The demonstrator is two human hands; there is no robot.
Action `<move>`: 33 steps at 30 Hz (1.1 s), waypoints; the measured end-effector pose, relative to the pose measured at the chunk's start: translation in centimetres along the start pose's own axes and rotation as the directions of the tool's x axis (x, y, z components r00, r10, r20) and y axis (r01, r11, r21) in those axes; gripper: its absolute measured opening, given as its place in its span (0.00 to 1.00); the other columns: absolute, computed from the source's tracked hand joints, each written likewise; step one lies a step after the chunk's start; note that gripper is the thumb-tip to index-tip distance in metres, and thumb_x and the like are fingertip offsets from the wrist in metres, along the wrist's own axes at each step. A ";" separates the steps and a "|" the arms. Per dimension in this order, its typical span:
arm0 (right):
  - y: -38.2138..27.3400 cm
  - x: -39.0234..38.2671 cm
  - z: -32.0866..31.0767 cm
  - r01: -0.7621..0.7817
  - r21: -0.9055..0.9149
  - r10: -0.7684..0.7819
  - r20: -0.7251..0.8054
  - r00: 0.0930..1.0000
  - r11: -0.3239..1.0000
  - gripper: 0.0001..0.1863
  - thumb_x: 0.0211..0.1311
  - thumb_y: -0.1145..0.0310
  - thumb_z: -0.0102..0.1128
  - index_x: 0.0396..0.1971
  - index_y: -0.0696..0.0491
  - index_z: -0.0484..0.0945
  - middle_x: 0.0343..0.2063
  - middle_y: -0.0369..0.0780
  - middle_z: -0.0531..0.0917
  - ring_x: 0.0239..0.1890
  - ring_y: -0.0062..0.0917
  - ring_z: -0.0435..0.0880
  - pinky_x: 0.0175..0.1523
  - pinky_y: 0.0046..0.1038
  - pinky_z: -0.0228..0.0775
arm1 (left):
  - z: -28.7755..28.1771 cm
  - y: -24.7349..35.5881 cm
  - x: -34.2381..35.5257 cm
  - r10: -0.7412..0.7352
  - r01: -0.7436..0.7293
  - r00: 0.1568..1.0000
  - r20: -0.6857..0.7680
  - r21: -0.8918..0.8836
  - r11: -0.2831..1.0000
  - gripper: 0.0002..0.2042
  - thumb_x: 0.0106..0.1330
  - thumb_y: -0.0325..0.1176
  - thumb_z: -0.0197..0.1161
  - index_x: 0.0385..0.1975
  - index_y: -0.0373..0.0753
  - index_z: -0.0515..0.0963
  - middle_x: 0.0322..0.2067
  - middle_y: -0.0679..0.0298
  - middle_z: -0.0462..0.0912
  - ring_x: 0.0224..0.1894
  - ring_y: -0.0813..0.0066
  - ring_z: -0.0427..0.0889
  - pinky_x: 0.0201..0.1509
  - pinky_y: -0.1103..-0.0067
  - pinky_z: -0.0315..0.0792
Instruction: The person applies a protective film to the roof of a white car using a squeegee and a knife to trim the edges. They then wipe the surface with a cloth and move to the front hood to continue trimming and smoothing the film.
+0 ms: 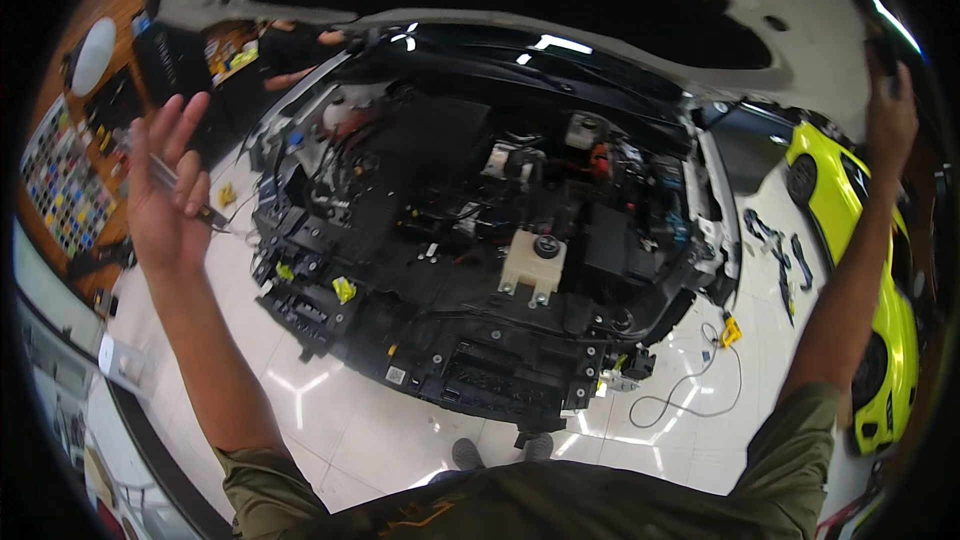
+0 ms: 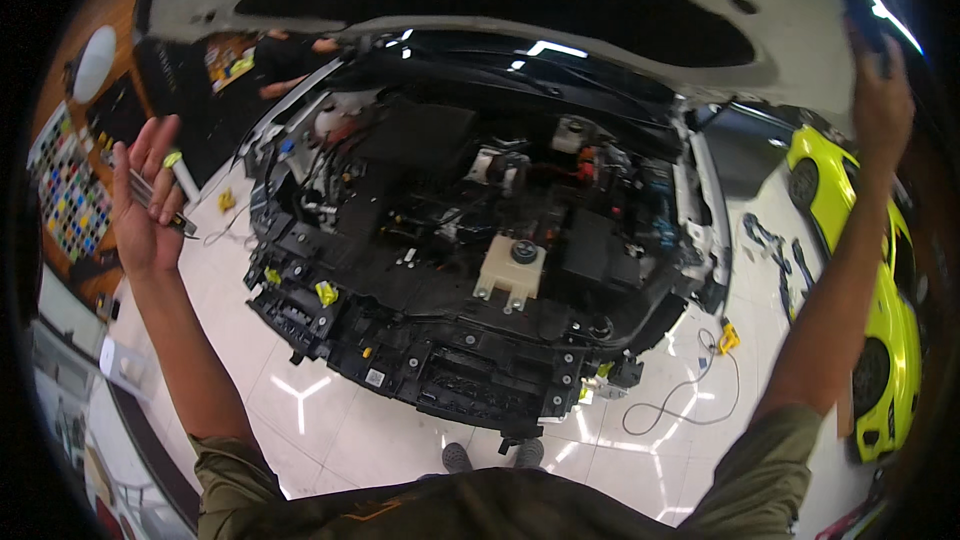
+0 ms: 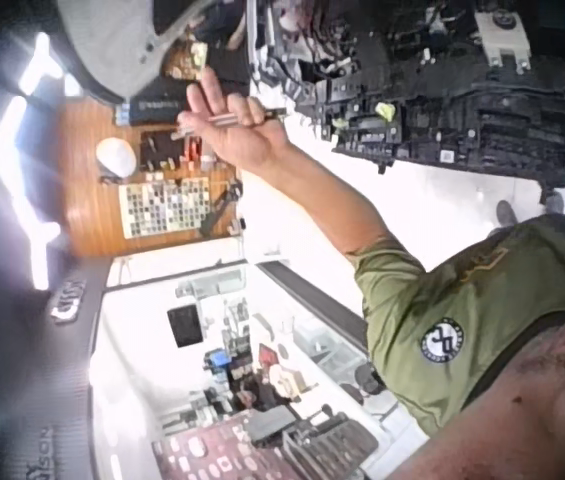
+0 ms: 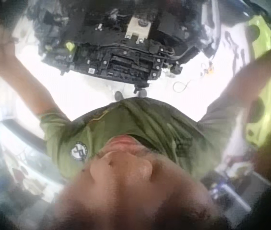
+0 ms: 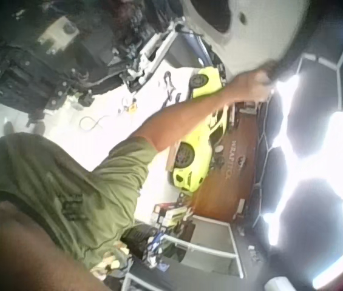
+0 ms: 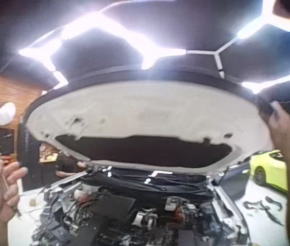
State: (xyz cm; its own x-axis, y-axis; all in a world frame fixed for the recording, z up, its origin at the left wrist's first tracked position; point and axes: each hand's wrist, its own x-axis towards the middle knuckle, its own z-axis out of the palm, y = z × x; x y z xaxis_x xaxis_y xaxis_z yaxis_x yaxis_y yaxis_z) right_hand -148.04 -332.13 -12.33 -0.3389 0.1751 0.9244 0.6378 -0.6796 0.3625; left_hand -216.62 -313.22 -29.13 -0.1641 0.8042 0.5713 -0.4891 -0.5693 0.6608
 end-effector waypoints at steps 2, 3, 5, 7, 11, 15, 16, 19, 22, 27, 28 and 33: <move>-1.7 -3.6 -4.5 -0.072 0.031 0.072 -0.021 0.997 0.997 0.16 0.63 0.69 0.61 0.51 0.41 0.79 0.51 0.42 0.81 0.45 0.37 0.84 0.48 0.33 0.77 | 0.2 -0.9 1.3 -0.004 0.011 0.997 0.072 -0.100 0.995 0.28 0.77 0.47 0.45 0.65 0.29 0.61 0.64 0.48 0.68 0.16 0.93 0.55 0.15 0.93 0.55; -8.0 -6.3 -5.6 -0.198 0.506 0.251 -0.039 0.967 0.840 0.15 0.62 0.65 0.65 0.49 0.45 0.79 0.46 0.42 0.83 0.45 0.36 0.84 0.50 0.32 0.75 | 0.3 0.5 1.1 0.005 -0.005 0.998 0.067 -0.002 1.000 0.29 0.77 0.48 0.45 0.66 0.29 0.58 0.67 0.49 0.64 0.16 0.92 0.56 0.16 0.93 0.55; -13.4 -9.0 -7.7 -0.375 0.612 0.375 0.135 0.917 0.696 0.19 0.56 0.64 0.70 0.48 0.49 0.79 0.44 0.41 0.84 0.46 0.34 0.84 0.52 0.32 0.73 | -2.7 2.1 0.9 0.019 -0.019 0.997 0.076 -0.010 1.000 0.30 0.77 0.48 0.46 0.67 0.30 0.56 0.69 0.48 0.60 0.17 0.90 0.55 0.16 0.93 0.56; -16.7 -11.2 -9.3 -0.325 0.785 0.393 0.114 0.912 0.527 0.23 0.47 0.72 0.74 0.47 0.52 0.79 0.44 0.43 0.84 0.48 0.37 0.83 0.55 0.33 0.71 | -4.7 1.9 -0.1 -0.018 0.018 1.000 0.012 -0.028 0.999 0.30 0.76 0.47 0.47 0.68 0.30 0.55 0.69 0.48 0.60 0.16 0.89 0.55 0.15 0.91 0.56; -16.4 -17.5 -14.1 -0.327 0.784 0.379 0.127 0.917 0.528 0.29 0.42 0.75 0.74 0.50 0.55 0.76 0.52 0.45 0.80 0.56 0.42 0.78 0.63 0.39 0.66 | -5.5 0.1 -1.1 -0.188 0.183 0.982 -0.012 -0.172 0.968 0.23 0.75 0.45 0.52 0.57 0.30 0.66 0.51 0.53 0.77 0.15 0.88 0.55 0.14 0.90 0.55; -17.6 -24.0 -18.0 -0.392 0.744 0.313 0.255 0.915 0.541 0.28 0.52 0.64 0.68 0.54 0.54 0.73 0.58 0.46 0.77 0.63 0.43 0.72 0.70 0.47 0.52 | -9.4 -3.1 -3.7 -0.385 0.366 0.921 -0.059 -0.205 0.908 0.10 0.74 0.36 0.54 0.31 0.40 0.70 0.19 0.72 0.65 0.14 0.87 0.55 0.13 0.88 0.53; -17.7 -25.2 -19.1 -0.423 0.732 0.294 0.309 0.905 0.534 0.28 0.53 0.64 0.68 0.54 0.54 0.72 0.58 0.46 0.76 0.64 0.43 0.71 0.71 0.47 0.49 | -9.9 -4.6 -5.1 -0.458 0.423 0.880 -0.122 -0.236 0.875 0.09 0.74 0.35 0.54 0.31 0.39 0.71 0.19 0.72 0.64 0.14 0.87 0.55 0.13 0.87 0.53; -19.5 -28.8 -21.4 -0.495 0.719 0.287 0.403 0.869 0.487 0.28 0.53 0.69 0.65 0.56 0.55 0.71 0.60 0.46 0.74 0.66 0.44 0.68 0.72 0.48 0.44 | -13.5 -6.6 -8.0 -0.569 0.514 0.803 -0.180 -0.275 0.813 0.08 0.73 0.33 0.55 0.30 0.39 0.70 0.18 0.73 0.63 0.14 0.87 0.56 0.13 0.88 0.53; -21.1 -31.8 -23.5 -0.562 0.669 0.245 0.513 0.822 0.487 0.30 0.52 0.73 0.62 0.58 0.55 0.69 0.63 0.47 0.71 0.68 0.44 0.64 0.73 0.49 0.41 | -15.2 -8.2 -10.2 -0.618 0.576 0.750 -0.235 -0.228 0.785 0.10 0.73 0.34 0.55 0.27 0.41 0.69 0.17 0.73 0.61 0.14 0.86 0.57 0.13 0.88 0.54; -23.4 -34.5 -26.7 -0.668 0.596 0.174 0.674 0.718 0.446 0.35 0.48 0.82 0.54 0.62 0.57 0.65 0.67 0.49 0.65 0.72 0.47 0.56 0.74 0.47 0.41 | -16.9 -10.8 -14.5 -0.675 0.619 0.681 -0.284 -0.269 0.738 0.10 0.71 0.36 0.58 0.27 0.44 0.67 0.17 0.74 0.61 0.14 0.85 0.58 0.15 0.86 0.56; -23.8 -34.8 -27.0 -0.682 0.592 0.173 0.687 0.706 0.430 0.35 0.47 0.83 0.53 0.62 0.58 0.64 0.67 0.49 0.64 0.72 0.47 0.55 0.75 0.46 0.41 | -16.9 -11.8 -15.2 -0.689 0.624 0.661 -0.299 -0.292 0.725 0.11 0.71 0.36 0.59 0.26 0.45 0.66 0.17 0.74 0.61 0.14 0.85 0.57 0.15 0.86 0.56; -27.2 -36.7 -30.6 -0.902 0.298 0.324 0.860 0.396 0.311 0.35 0.49 0.85 0.48 0.63 0.59 0.63 0.71 0.46 0.57 0.71 0.43 0.57 0.72 0.41 0.50 | -18.9 -14.3 -18.3 -0.827 0.717 0.533 -0.182 -0.423 0.555 0.14 0.70 0.37 0.60 0.23 0.45 0.66 0.16 0.74 0.63 0.14 0.85 0.58 0.16 0.85 0.57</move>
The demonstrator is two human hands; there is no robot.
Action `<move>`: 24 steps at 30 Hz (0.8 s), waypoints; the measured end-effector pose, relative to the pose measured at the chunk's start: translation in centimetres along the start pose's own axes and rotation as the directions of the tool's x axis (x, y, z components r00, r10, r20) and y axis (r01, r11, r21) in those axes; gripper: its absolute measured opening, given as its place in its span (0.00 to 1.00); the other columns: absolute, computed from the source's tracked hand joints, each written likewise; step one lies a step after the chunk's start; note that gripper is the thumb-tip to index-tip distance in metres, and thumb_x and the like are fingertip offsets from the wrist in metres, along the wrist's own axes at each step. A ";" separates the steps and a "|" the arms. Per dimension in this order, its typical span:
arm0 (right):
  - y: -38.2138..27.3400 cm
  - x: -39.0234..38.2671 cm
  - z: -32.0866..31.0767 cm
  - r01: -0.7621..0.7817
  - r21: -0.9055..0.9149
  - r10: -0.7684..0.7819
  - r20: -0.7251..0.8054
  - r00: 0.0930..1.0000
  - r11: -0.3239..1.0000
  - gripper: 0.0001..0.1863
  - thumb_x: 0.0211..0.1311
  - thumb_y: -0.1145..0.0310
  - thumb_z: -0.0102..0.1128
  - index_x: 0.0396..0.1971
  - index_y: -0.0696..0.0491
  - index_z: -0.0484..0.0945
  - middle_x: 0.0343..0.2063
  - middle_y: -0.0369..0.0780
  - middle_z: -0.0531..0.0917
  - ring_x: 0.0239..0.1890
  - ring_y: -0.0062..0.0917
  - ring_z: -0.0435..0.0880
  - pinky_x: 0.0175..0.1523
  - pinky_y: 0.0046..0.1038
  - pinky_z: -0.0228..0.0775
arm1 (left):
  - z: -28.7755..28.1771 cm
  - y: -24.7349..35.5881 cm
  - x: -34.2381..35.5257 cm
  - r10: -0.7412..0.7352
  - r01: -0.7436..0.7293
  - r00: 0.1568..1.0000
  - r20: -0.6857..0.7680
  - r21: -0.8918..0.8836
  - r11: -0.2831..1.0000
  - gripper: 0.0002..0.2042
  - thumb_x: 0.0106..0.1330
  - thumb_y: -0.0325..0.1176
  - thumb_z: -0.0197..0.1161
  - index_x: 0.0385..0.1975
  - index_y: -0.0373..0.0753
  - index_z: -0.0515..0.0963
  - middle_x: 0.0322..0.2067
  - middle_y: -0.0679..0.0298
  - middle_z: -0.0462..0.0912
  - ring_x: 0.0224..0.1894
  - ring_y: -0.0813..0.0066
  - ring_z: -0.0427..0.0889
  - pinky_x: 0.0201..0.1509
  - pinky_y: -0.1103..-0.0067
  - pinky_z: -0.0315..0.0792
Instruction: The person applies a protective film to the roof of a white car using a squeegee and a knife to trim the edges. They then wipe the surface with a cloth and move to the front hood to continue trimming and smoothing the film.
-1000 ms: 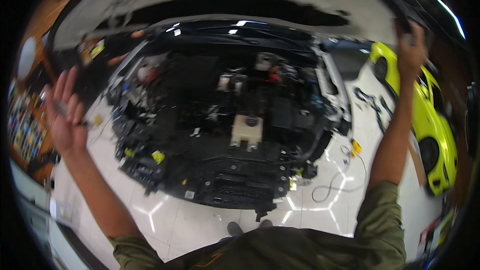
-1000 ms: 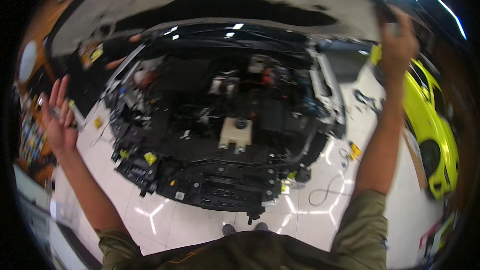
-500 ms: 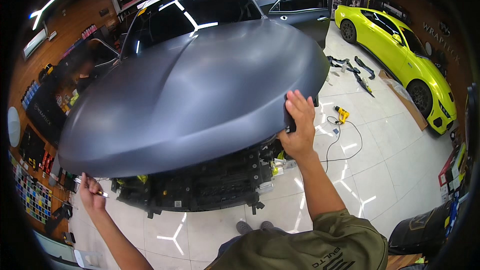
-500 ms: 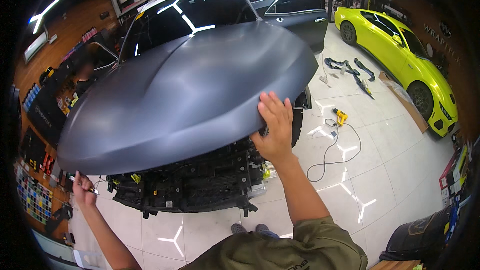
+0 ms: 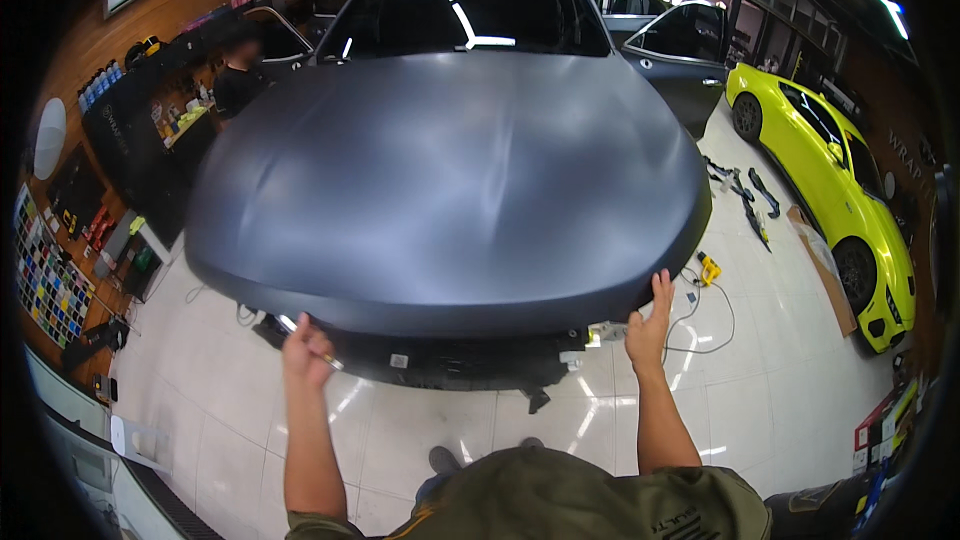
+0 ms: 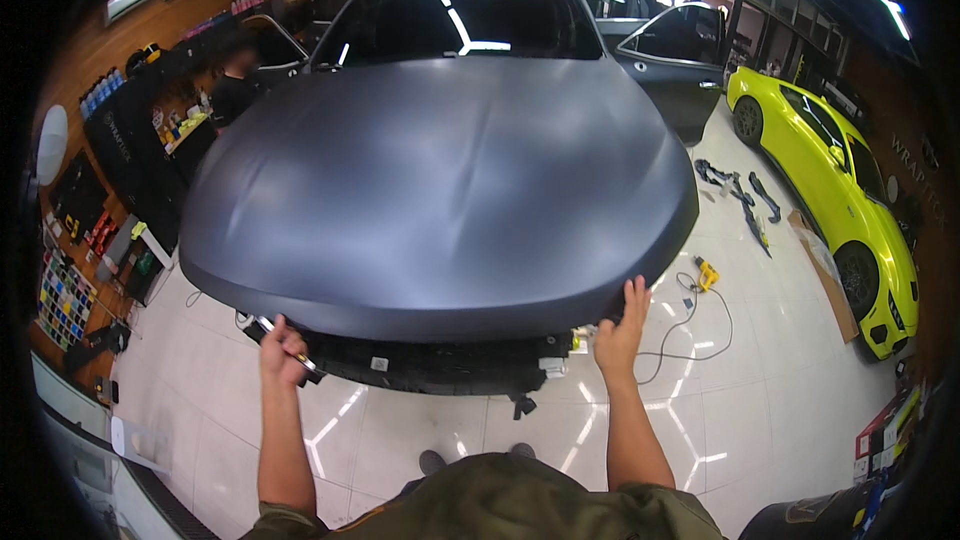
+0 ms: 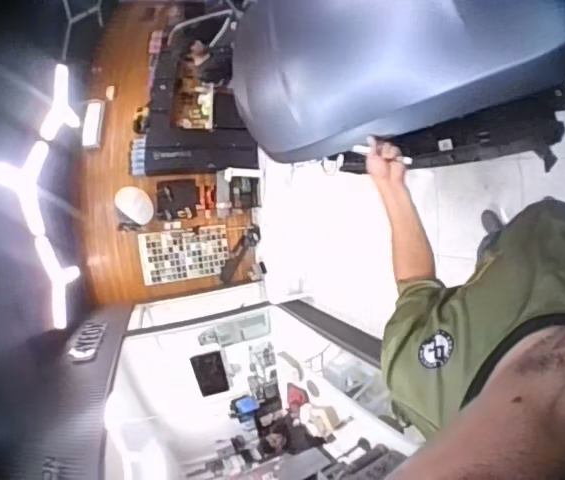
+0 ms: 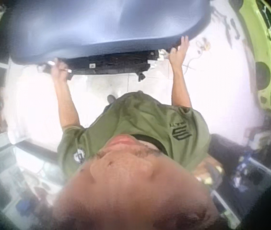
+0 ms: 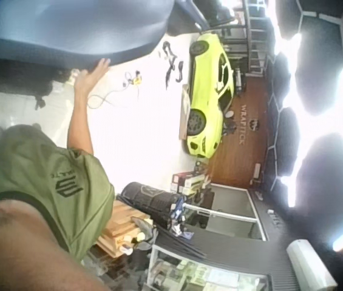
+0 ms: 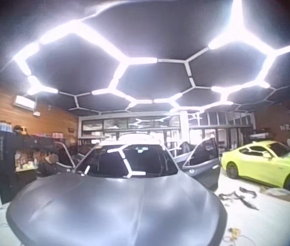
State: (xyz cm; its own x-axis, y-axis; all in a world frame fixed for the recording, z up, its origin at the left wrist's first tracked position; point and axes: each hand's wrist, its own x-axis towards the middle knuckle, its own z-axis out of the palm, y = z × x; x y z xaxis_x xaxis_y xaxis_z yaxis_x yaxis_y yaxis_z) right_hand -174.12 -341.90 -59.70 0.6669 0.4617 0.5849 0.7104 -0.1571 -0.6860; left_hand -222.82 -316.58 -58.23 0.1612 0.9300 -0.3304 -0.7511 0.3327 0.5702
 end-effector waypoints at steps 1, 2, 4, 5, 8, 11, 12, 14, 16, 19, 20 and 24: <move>0.1 -0.4 0.9 -0.099 0.049 0.099 -0.006 0.995 0.994 0.34 0.50 0.84 0.47 0.63 0.60 0.63 0.71 0.46 0.57 0.69 0.43 0.61 0.70 0.41 0.55 | -0.6 -0.4 0.0 -0.033 0.033 0.999 -0.012 0.004 0.999 0.14 0.70 0.37 0.60 0.22 0.45 0.66 0.16 0.74 0.63 0.13 0.84 0.59 0.16 0.85 0.57; 0.3 -0.7 1.6 -0.257 0.310 0.273 -0.011 0.962 0.916 0.32 0.52 0.83 0.48 0.62 0.59 0.64 0.70 0.46 0.59 0.66 0.41 0.65 0.67 0.39 0.59 | -1.4 -0.7 0.4 -0.058 0.057 0.998 -0.035 -0.023 0.998 0.14 0.70 0.37 0.60 0.22 0.45 0.66 0.16 0.74 0.64 0.13 0.84 0.59 0.15 0.84 0.57; 0.8 -1.4 2.6 -0.446 0.733 0.571 0.096 0.815 0.513 0.28 0.56 0.80 0.49 0.60 0.58 0.66 0.67 0.46 0.64 0.59 0.35 0.73 0.60 0.36 0.68 | -2.4 -2.0 0.9 -0.118 0.115 0.992 -0.046 -0.064 0.991 0.14 0.70 0.35 0.59 0.21 0.45 0.66 0.15 0.74 0.63 0.13 0.83 0.59 0.15 0.84 0.57; 1.0 -1.6 3.4 -0.469 0.774 0.634 0.116 0.765 0.425 0.25 0.58 0.79 0.50 0.58 0.57 0.67 0.63 0.45 0.68 0.55 0.33 0.75 0.57 0.34 0.69 | -3.0 -2.6 1.3 -0.156 0.150 0.985 -0.076 -0.073 0.986 0.14 0.70 0.34 0.58 0.21 0.45 0.65 0.15 0.73 0.62 0.13 0.83 0.59 0.15 0.84 0.57; -0.1 -1.4 4.9 -0.455 0.875 0.782 0.166 0.601 0.164 0.16 0.61 0.75 0.54 0.50 0.56 0.71 0.44 0.41 0.77 0.46 0.29 0.78 0.50 0.29 0.73 | -5.8 -3.3 2.1 -0.220 0.210 0.972 -0.084 -0.105 0.972 0.14 0.70 0.34 0.56 0.21 0.45 0.64 0.15 0.72 0.61 0.13 0.82 0.59 0.15 0.83 0.57; 1.7 -1.7 6.4 -0.481 0.837 0.797 0.095 0.596 0.260 0.16 0.61 0.75 0.55 0.50 0.57 0.71 0.43 0.42 0.77 0.46 0.29 0.78 0.51 0.30 0.73 | -6.2 -4.1 2.8 -0.228 0.212 0.963 -0.147 -0.119 0.970 0.10 0.70 0.33 0.56 0.26 0.43 0.66 0.18 0.71 0.59 0.15 0.82 0.55 0.15 0.83 0.53; 2.2 -1.8 7.0 -0.485 0.827 0.791 0.083 0.606 0.286 0.18 0.60 0.76 0.56 0.51 0.59 0.71 0.43 0.42 0.77 0.47 0.29 0.77 0.54 0.30 0.70 | -6.1 -3.9 2.7 -0.207 0.197 0.965 -0.160 -0.074 0.978 0.10 0.70 0.33 0.56 0.27 0.42 0.66 0.18 0.71 0.59 0.15 0.82 0.56 0.15 0.83 0.53; 5.1 -1.9 7.0 -0.494 0.763 0.764 0.000 0.645 0.418 0.18 0.60 0.76 0.56 0.51 0.59 0.71 0.43 0.42 0.77 0.48 0.28 0.76 0.56 0.29 0.68 | -6.3 -4.4 3.0 -0.200 0.196 0.975 -0.096 -0.043 0.980 0.09 0.70 0.33 0.56 0.28 0.41 0.67 0.20 0.71 0.62 0.15 0.82 0.57 0.15 0.84 0.54; 6.1 -2.3 7.3 -0.506 0.747 0.749 0.015 0.662 0.432 0.18 0.59 0.76 0.58 0.50 0.60 0.72 0.43 0.41 0.76 0.49 0.27 0.73 0.57 0.26 0.64 | -6.8 -4.2 3.1 -0.172 0.174 0.978 -0.115 0.007 0.985 0.08 0.70 0.33 0.56 0.28 0.42 0.67 0.21 0.71 0.63 0.15 0.82 0.57 0.15 0.83 0.54; 6.2 -2.1 7.3 -0.529 0.735 0.740 0.057 0.671 0.423 0.17 0.59 0.75 0.58 0.49 0.59 0.73 0.47 0.41 0.73 0.50 0.27 0.71 0.57 0.27 0.64 | -5.9 -4.2 2.7 -0.166 0.173 0.975 -0.144 0.034 0.984 0.05 0.70 0.32 0.56 0.31 0.41 0.70 0.24 0.70 0.68 0.16 0.83 0.58 0.16 0.83 0.54; 6.2 -2.6 7.1 -0.536 0.734 0.728 0.083 0.681 0.418 0.16 0.60 0.74 0.58 0.49 0.57 0.73 0.49 0.42 0.70 0.50 0.27 0.70 0.56 0.26 0.64 | -6.2 -4.2 2.6 -0.156 0.165 0.978 -0.136 0.062 0.984 0.05 0.70 0.32 0.56 0.33 0.41 0.71 0.25 0.70 0.70 0.16 0.83 0.58 0.16 0.83 0.54; 6.3 -3.2 6.3 -0.578 0.543 0.663 0.051 0.747 0.609 0.16 0.60 0.73 0.58 0.49 0.56 0.74 0.51 0.43 0.69 0.51 0.29 0.70 0.56 0.28 0.64 | -6.8 -4.1 1.8 -0.118 0.134 0.987 -0.109 0.147 0.980 0.08 0.70 0.34 0.55 0.45 0.39 0.72 0.38 0.62 0.80 0.17 0.85 0.58 0.17 0.86 0.55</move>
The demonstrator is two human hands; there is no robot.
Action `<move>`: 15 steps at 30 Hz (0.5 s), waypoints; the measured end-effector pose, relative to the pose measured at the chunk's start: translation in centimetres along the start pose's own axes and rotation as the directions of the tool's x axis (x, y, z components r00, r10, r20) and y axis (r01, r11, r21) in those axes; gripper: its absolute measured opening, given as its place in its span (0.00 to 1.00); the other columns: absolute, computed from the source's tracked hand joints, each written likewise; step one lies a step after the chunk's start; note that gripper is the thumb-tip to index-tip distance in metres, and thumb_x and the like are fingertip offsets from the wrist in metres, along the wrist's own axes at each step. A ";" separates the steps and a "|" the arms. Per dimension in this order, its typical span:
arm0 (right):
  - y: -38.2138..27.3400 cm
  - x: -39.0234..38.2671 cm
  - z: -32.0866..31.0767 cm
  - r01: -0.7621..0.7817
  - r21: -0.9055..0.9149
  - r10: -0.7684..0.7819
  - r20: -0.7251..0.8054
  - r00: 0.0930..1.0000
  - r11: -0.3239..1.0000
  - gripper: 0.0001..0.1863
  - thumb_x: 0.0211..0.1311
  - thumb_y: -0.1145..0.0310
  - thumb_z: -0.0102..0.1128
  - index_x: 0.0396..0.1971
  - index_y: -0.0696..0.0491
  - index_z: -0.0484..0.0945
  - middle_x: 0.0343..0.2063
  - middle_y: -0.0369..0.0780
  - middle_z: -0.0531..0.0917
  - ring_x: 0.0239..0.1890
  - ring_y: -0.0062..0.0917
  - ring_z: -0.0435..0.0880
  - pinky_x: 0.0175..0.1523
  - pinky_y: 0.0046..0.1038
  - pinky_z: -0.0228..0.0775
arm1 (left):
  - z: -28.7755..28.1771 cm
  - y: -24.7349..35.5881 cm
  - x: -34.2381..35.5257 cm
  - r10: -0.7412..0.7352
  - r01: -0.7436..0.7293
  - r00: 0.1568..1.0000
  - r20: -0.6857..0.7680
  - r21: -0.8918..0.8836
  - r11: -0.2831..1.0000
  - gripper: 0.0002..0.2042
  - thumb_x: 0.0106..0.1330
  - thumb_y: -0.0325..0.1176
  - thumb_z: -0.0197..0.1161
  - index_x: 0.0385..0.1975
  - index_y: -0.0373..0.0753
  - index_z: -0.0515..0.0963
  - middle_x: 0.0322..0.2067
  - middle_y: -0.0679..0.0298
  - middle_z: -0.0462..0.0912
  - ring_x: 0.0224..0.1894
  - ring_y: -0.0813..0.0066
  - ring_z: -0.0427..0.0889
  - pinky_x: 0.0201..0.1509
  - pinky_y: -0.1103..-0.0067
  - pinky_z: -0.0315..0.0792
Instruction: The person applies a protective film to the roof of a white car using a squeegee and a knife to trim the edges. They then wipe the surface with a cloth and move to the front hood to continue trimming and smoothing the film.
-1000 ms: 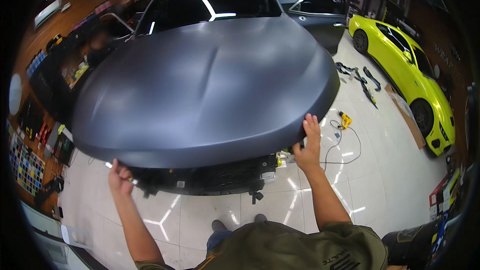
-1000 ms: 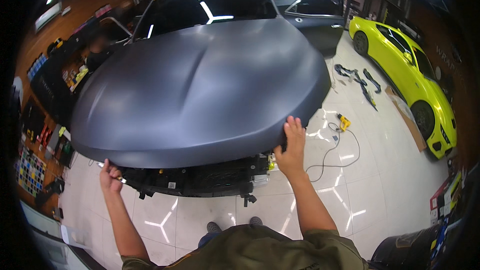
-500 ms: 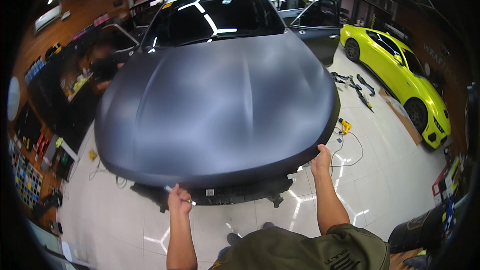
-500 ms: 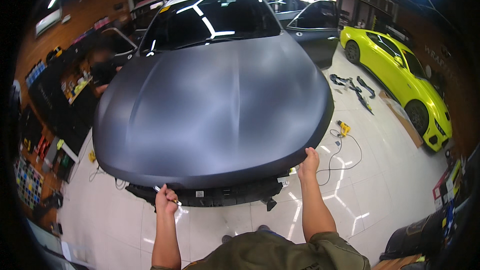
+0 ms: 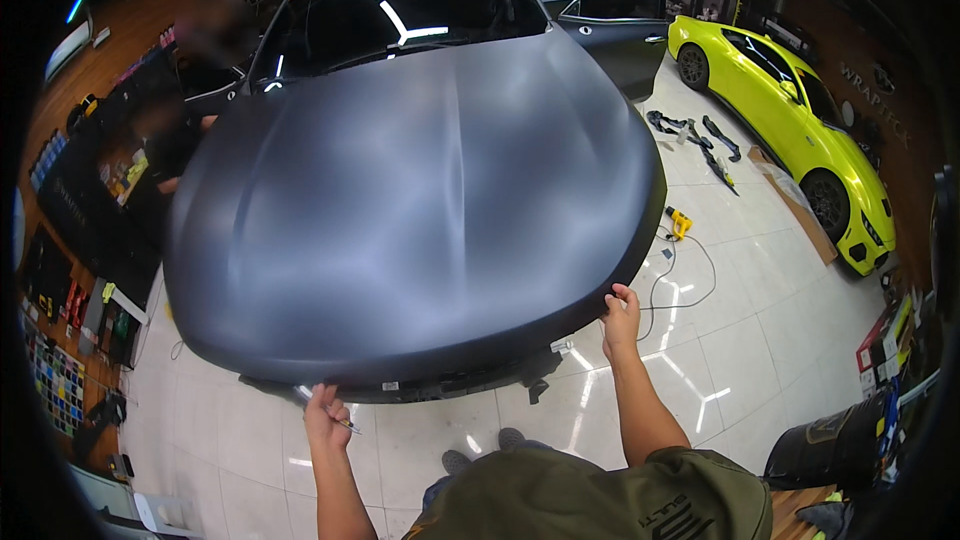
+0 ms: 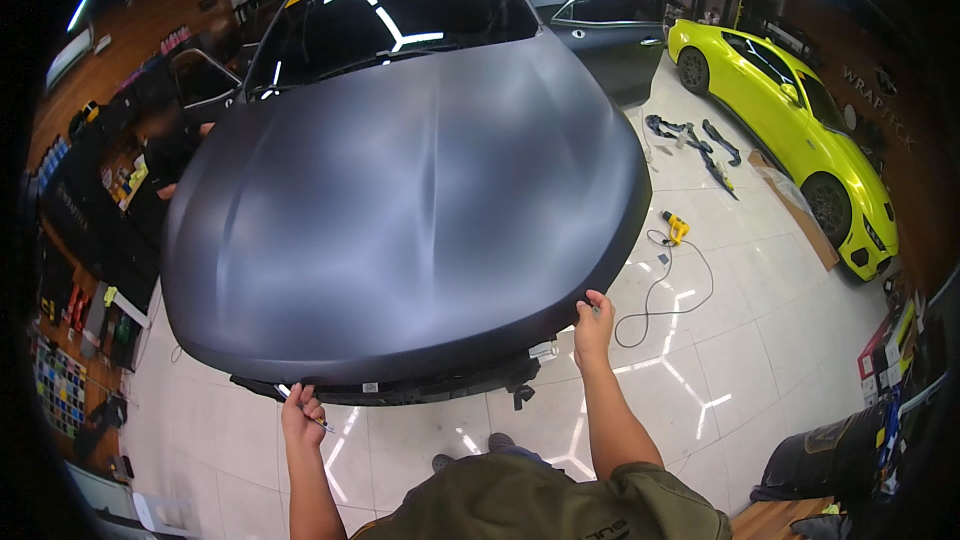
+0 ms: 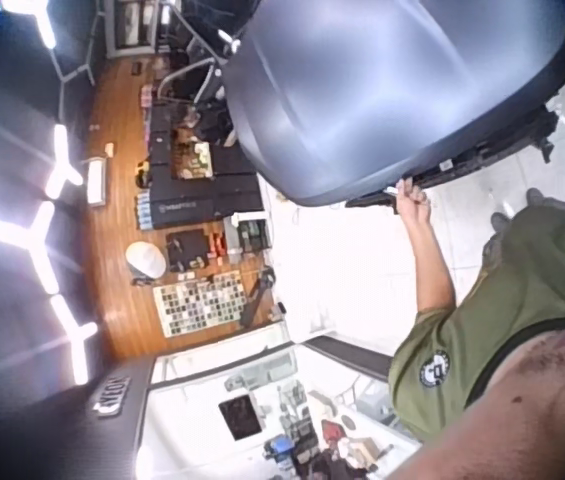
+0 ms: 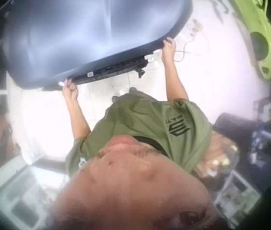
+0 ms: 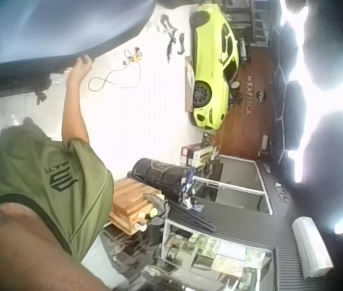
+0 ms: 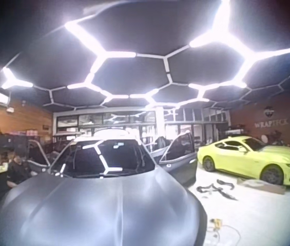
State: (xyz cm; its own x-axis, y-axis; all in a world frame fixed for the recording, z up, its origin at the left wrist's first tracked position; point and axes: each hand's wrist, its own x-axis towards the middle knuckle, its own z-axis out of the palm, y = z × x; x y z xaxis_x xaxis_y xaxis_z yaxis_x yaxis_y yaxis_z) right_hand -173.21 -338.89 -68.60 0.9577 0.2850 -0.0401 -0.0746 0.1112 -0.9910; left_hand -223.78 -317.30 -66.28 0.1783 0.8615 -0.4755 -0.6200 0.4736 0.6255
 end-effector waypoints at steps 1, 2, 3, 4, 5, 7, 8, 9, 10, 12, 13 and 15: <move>-0.7 -0.4 -0.4 0.053 -0.116 -0.054 0.001 0.999 0.992 0.16 0.60 0.73 0.58 0.49 0.56 0.74 0.51 0.43 0.69 0.51 0.30 0.71 0.57 0.28 0.64 | 0.2 -0.1 -1.2 -0.002 0.003 1.000 -0.018 0.027 1.000 0.10 0.70 0.34 0.55 0.47 0.39 0.72 0.41 0.60 0.80 0.17 0.85 0.59 0.17 0.86 0.55; -1.4 -0.9 -0.7 0.106 -0.231 -0.107 0.009 0.994 0.967 0.16 0.60 0.73 0.59 0.49 0.56 0.75 0.50 0.43 0.69 0.51 0.31 0.71 0.57 0.29 0.65 | 0.7 -0.1 -2.2 -0.013 0.012 1.000 0.006 0.053 0.999 0.14 0.70 0.34 0.56 0.52 0.39 0.71 0.45 0.58 0.79 0.17 0.85 0.59 0.17 0.87 0.55; -2.6 -1.1 -0.9 0.132 -0.305 -0.142 -0.009 0.990 0.943 0.16 0.60 0.73 0.59 0.49 0.56 0.75 0.50 0.43 0.69 0.51 0.31 0.71 0.57 0.30 0.65 | 0.3 -0.1 -2.6 -0.006 0.008 1.000 -0.029 0.070 0.997 0.15 0.70 0.35 0.56 0.53 0.39 0.71 0.45 0.58 0.79 0.17 0.86 0.59 0.17 0.87 0.55; -3.8 -1.1 -1.0 0.159 -0.379 -0.181 -0.022 0.983 0.912 0.16 0.60 0.73 0.59 0.49 0.56 0.75 0.51 0.43 0.69 0.52 0.32 0.71 0.58 0.30 0.65 | -0.9 -0.4 -2.9 0.000 0.005 0.998 -0.064 0.083 0.997 0.16 0.69 0.35 0.56 0.54 0.39 0.71 0.44 0.58 0.79 0.17 0.86 0.59 0.17 0.87 0.55; -4.5 -1.0 -1.1 0.184 -0.450 -0.221 -0.031 0.975 0.874 0.16 0.61 0.73 0.59 0.49 0.56 0.75 0.51 0.43 0.70 0.52 0.33 0.71 0.58 0.31 0.65 | -2.1 -0.5 -3.2 0.008 0.002 0.995 -0.100 0.096 0.995 0.16 0.69 0.35 0.56 0.55 0.39 0.71 0.44 0.58 0.79 0.17 0.86 0.59 0.16 0.87 0.55; -6.4 -1.5 -0.7 0.272 -0.366 -0.296 -0.008 0.955 0.890 0.16 0.61 0.75 0.57 0.49 0.56 0.75 0.50 0.43 0.71 0.53 0.32 0.72 0.57 0.30 0.67 | -4.7 -1.0 -3.4 -0.008 0.024 0.991 -0.133 0.116 0.993 0.16 0.68 0.37 0.57 0.53 0.39 0.72 0.42 0.58 0.79 0.16 0.85 0.59 0.17 0.87 0.56; -7.2 -2.2 0.3 0.308 -0.367 -0.321 0.027 0.947 0.878 0.15 0.61 0.75 0.57 0.49 0.56 0.75 0.49 0.42 0.72 0.51 0.30 0.74 0.56 0.29 0.68 | -6.3 -1.0 -3.5 -0.018 0.035 0.987 -0.159 0.103 0.994 0.16 0.67 0.37 0.58 0.52 0.39 0.72 0.41 0.59 0.79 0.16 0.85 0.60 0.17 0.87 0.56; -8.4 -3.0 1.0 0.350 -0.374 -0.354 0.059 0.933 0.859 0.14 0.61 0.76 0.56 0.48 0.56 0.75 0.48 0.42 0.73 0.49 0.29 0.75 0.55 0.28 0.69 | -7.7 -1.3 -3.5 -0.040 0.056 0.983 -0.177 0.084 0.995 0.16 0.67 0.38 0.58 0.52 0.39 0.72 0.41 0.59 0.79 0.16 0.85 0.60 0.17 0.87 0.56; -9.2 -4.3 2.3 0.385 -0.351 -0.369 0.114 0.923 0.854 0.14 0.61 0.76 0.56 0.47 0.57 0.75 0.47 0.41 0.73 0.48 0.28 0.75 0.54 0.27 0.69 | -9.0 -1.4 -3.7 -0.051 0.062 0.981 -0.185 0.057 0.996 0.16 0.66 0.37 0.59 0.50 0.39 0.73 0.37 0.59 0.79 0.16 0.85 0.60 0.17 0.87 0.56; -10.6 -7.5 5.7 0.459 -0.296 -0.405 0.227 0.886 0.838 0.12 0.62 0.77 0.55 0.46 0.58 0.76 0.45 0.40 0.75 0.46 0.26 0.76 0.53 0.26 0.69 | -11.2 -1.6 -4.4 -0.076 0.088 0.979 -0.191 0.056 0.995 0.15 0.66 0.37 0.59 0.49 0.39 0.73 0.35 0.59 0.79 0.16 0.84 0.61 0.17 0.86 0.57; -10.5 -9.1 7.7 0.493 -0.268 -0.422 0.283 0.862 0.828 0.11 0.63 0.77 0.54 0.45 0.58 0.75 0.43 0.39 0.76 0.44 0.24 0.77 0.52 0.25 0.69 | -12.2 -1.3 -5.0 -0.077 0.089 0.977 -0.200 0.053 0.995 0.15 0.66 0.38 0.59 0.49 0.39 0.73 0.34 0.60 0.79 0.16 0.84 0.61 0.18 0.85 0.57; -10.0 -13.0 11.9 0.557 -0.204 -0.453 0.393 0.800 0.805 0.10 0.65 0.78 0.51 0.45 0.59 0.75 0.38 0.37 0.78 0.42 0.20 0.77 0.51 0.23 0.69 | -14.6 -0.3 -6.1 -0.053 0.068 0.979 -0.198 0.069 0.995 0.14 0.69 0.39 0.55 0.48 0.36 0.72 0.32 0.59 0.79 0.17 0.83 0.63 0.19 0.83 0.59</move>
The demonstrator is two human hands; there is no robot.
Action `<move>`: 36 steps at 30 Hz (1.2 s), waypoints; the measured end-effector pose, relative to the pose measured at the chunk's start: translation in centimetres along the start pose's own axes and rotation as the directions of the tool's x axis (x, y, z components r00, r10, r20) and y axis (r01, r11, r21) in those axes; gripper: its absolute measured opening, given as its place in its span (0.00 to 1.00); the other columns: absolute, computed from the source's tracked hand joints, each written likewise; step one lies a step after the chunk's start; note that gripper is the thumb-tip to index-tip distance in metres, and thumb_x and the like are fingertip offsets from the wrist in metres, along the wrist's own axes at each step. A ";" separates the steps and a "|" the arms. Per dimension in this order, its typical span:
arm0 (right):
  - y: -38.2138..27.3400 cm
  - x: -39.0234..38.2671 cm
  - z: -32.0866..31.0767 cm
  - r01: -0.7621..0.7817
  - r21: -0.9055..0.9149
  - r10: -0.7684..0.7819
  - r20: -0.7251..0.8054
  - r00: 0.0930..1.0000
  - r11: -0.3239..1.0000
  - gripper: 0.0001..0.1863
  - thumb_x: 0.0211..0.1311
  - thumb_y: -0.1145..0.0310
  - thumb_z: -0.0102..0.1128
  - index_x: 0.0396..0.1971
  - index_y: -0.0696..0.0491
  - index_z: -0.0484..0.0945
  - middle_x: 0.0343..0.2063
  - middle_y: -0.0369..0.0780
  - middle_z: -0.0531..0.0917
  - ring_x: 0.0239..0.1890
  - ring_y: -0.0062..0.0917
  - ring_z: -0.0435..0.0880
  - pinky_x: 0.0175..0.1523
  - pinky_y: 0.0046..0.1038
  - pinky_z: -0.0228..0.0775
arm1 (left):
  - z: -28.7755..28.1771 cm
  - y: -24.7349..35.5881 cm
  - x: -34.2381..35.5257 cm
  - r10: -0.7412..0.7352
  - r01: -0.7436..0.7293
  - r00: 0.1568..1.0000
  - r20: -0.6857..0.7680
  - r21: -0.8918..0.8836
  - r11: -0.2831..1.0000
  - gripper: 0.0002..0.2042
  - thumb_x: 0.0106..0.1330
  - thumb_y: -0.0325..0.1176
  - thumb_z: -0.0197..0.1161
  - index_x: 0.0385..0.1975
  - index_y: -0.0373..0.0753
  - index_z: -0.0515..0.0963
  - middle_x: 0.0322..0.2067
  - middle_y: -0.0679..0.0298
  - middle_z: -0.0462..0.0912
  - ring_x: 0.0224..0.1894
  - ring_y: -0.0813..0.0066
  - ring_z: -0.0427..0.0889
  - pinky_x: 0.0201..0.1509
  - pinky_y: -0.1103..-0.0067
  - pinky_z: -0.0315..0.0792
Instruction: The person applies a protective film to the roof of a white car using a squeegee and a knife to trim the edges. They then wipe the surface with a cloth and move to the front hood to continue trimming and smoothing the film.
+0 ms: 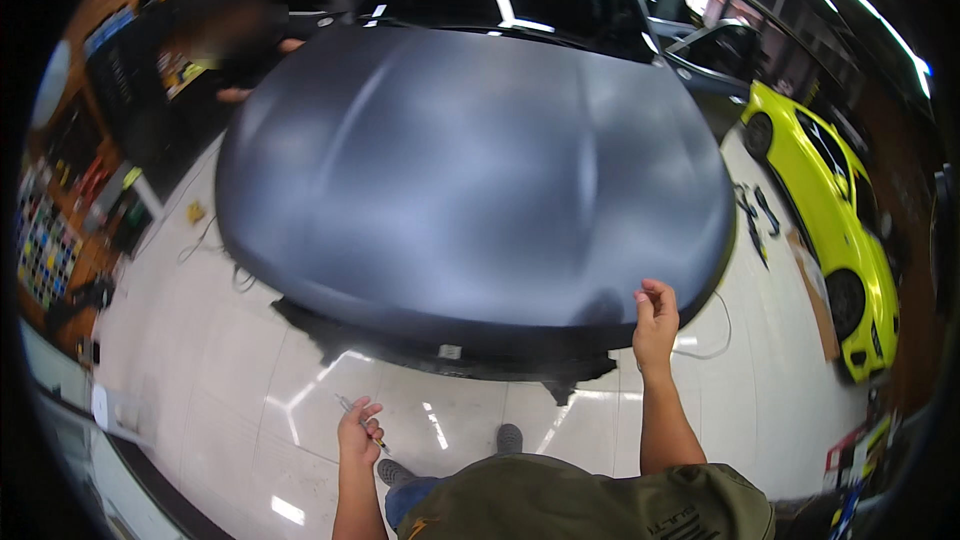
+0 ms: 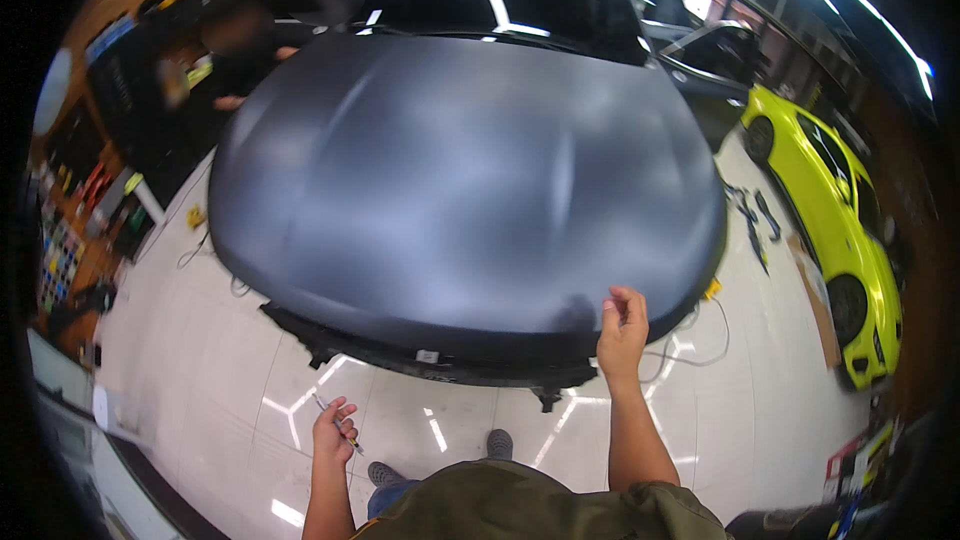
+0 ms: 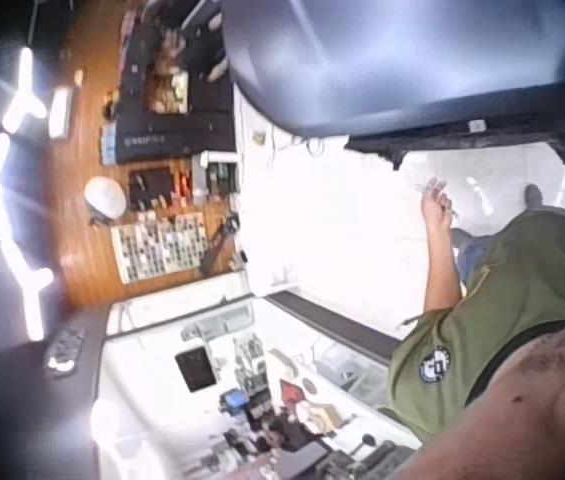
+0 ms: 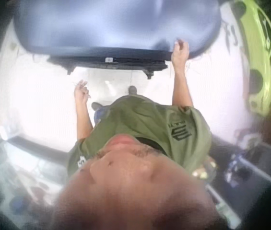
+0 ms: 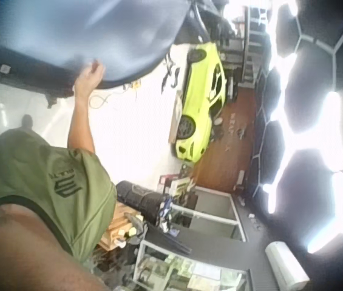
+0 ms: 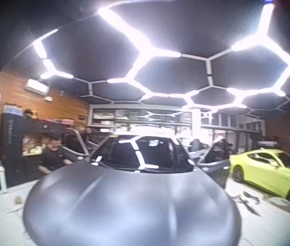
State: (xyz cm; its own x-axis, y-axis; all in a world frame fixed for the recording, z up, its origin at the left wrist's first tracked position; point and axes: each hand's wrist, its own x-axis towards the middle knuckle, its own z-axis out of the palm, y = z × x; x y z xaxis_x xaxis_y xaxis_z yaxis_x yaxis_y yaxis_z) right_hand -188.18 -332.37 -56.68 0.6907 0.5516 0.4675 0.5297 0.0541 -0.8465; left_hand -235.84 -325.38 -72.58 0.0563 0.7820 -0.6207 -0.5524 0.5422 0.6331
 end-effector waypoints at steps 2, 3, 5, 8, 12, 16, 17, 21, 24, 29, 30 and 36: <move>-4.4 -2.9 6.7 0.017 0.042 -0.022 0.130 0.991 0.999 0.08 0.65 0.78 0.53 0.42 0.59 0.76 0.35 0.37 0.79 0.40 0.20 0.79 0.49 0.23 0.71 | -3.8 1.9 -0.8 0.029 -0.028 0.999 -0.042 0.022 0.999 0.15 0.71 0.39 0.52 0.48 0.35 0.72 0.32 0.59 0.79 0.17 0.83 0.63 0.19 0.83 0.59; -6.7 -4.7 9.9 0.052 0.056 -0.064 0.240 0.969 0.997 0.08 0.64 0.78 0.54 0.42 0.59 0.76 0.35 0.37 0.79 0.39 0.20 0.79 0.48 0.23 0.71 | -6.3 2.9 -0.9 0.045 -0.045 0.999 0.003 0.018 0.999 0.16 0.74 0.41 0.48 0.49 0.34 0.71 0.34 0.57 0.80 0.18 0.81 0.67 0.21 0.81 0.64; -11.2 -9.2 16.9 0.075 0.081 -0.104 0.466 0.879 0.994 0.08 0.63 0.77 0.56 0.41 0.58 0.77 0.35 0.38 0.80 0.38 0.21 0.80 0.45 0.24 0.72 | -10.3 5.4 -2.0 0.086 -0.086 0.996 -0.004 -0.028 0.996 0.17 0.75 0.43 0.47 0.49 0.33 0.71 0.36 0.55 0.81 0.20 0.78 0.70 0.24 0.78 0.68; -19.6 -17.6 26.9 0.182 0.152 -0.232 0.768 0.598 0.972 0.08 0.62 0.75 0.57 0.41 0.58 0.78 0.36 0.42 0.80 0.37 0.26 0.81 0.43 0.26 0.74 | -16.4 10.8 -3.1 0.150 -0.149 0.988 0.024 -0.052 0.987 0.22 0.76 0.48 0.44 0.51 0.32 0.70 0.42 0.52 0.82 0.31 0.71 0.79 0.36 0.72 0.75; -23.8 -27.8 36.1 0.165 0.329 -0.345 0.935 0.080 0.930 0.16 0.66 0.67 0.56 0.51 0.56 0.76 0.43 0.46 0.78 0.39 0.38 0.82 0.45 0.32 0.75 | -18.4 18.2 -4.0 0.293 -0.291 0.955 0.048 -0.029 0.956 0.25 0.76 0.51 0.42 0.53 0.32 0.71 0.49 0.53 0.79 0.45 0.68 0.78 0.49 0.69 0.73; -26.4 -34.1 43.9 -0.083 0.309 -0.317 0.939 -0.130 0.947 0.22 0.68 0.64 0.54 0.59 0.54 0.69 0.43 0.49 0.79 0.42 0.39 0.81 0.49 0.35 0.72 | -19.2 23.8 -2.4 0.379 -0.382 0.919 0.109 0.016 0.924 0.28 0.77 0.52 0.40 0.56 0.31 0.71 0.56 0.55 0.75 0.53 0.67 0.74 0.58 0.69 0.68; -26.8 -34.9 45.9 -0.160 0.283 -0.310 0.933 -0.180 0.945 0.23 0.69 0.63 0.53 0.62 0.54 0.67 0.43 0.50 0.79 0.43 0.39 0.81 0.50 0.35 0.72 | -19.6 24.7 -1.3 0.363 -0.366 0.923 0.124 0.003 0.930 0.29 0.77 0.52 0.38 0.60 0.31 0.69 0.59 0.56 0.73 0.55 0.67 0.73 0.59 0.70 0.66; -27.0 -37.5 53.3 -0.150 0.312 -0.332 0.933 -0.136 0.938 0.22 0.71 0.63 0.50 0.60 0.55 0.66 0.36 0.48 0.80 0.34 0.34 0.82 0.43 0.34 0.73 | -19.5 29.4 2.4 0.371 -0.376 0.927 0.062 0.181 0.909 0.28 0.78 0.50 0.36 0.62 0.31 0.68 0.56 0.56 0.74 0.51 0.71 0.74 0.55 0.74 0.69; -28.5 -37.0 59.3 -0.449 -0.064 -0.117 0.924 -0.364 0.891 0.16 0.73 0.62 0.46 0.53 0.56 0.68 0.32 0.42 0.78 0.30 0.27 0.80 0.37 0.30 0.72 | -20.7 34.0 3.9 0.305 -0.316 0.947 0.099 0.451 0.835 0.27 0.79 0.48 0.36 0.61 0.30 0.67 0.56 0.55 0.74 0.47 0.73 0.76 0.51 0.78 0.71; -32.3 -37.0 64.6 -0.344 0.077 -0.147 0.972 -0.184 0.936 0.13 0.74 0.62 0.44 0.47 0.54 0.69 0.29 0.39 0.76 0.28 0.22 0.78 0.34 0.28 0.71 | -26.0 38.9 8.4 0.401 -0.483 0.875 0.273 0.427 0.764 0.25 0.78 0.44 0.42 0.64 0.30 0.63 0.58 0.51 0.74 0.47 0.71 0.80 0.51 0.78 0.73; -31.6 -36.8 65.5 -0.272 0.171 -0.193 0.980 -0.054 0.947 0.12 0.74 0.62 0.45 0.47 0.53 0.70 0.29 0.39 0.76 0.27 0.22 0.77 0.34 0.28 0.70 | -26.1 40.0 9.2 0.359 -0.476 0.873 0.330 0.420 0.772 0.25 0.78 0.44 0.43 0.65 0.30 0.63 0.57 0.51 0.74 0.47 0.70 0.80 0.51 0.77 0.73; -29.9 -31.1 62.4 -0.442 0.027 0.266 0.765 0.586 0.897 0.08 0.71 0.65 0.50 0.38 0.54 0.71 0.23 0.34 0.74 0.20 0.16 0.71 0.26 0.23 0.66 | -30.1 44.1 14.2 0.068 -0.517 0.844 0.533 0.773 0.368 0.20 0.72 0.39 0.56 0.56 0.29 0.73 0.48 0.53 0.81 0.44 0.72 0.82 0.49 0.77 0.74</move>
State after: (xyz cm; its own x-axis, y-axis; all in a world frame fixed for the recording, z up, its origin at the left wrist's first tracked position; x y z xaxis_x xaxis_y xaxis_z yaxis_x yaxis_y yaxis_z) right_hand -256.21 -299.23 -61.86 0.1694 0.9746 -0.1462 0.1565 -0.1731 -0.9724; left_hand -284.41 -299.67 -67.40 0.4526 0.8604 -0.2341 0.4100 0.0323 0.9115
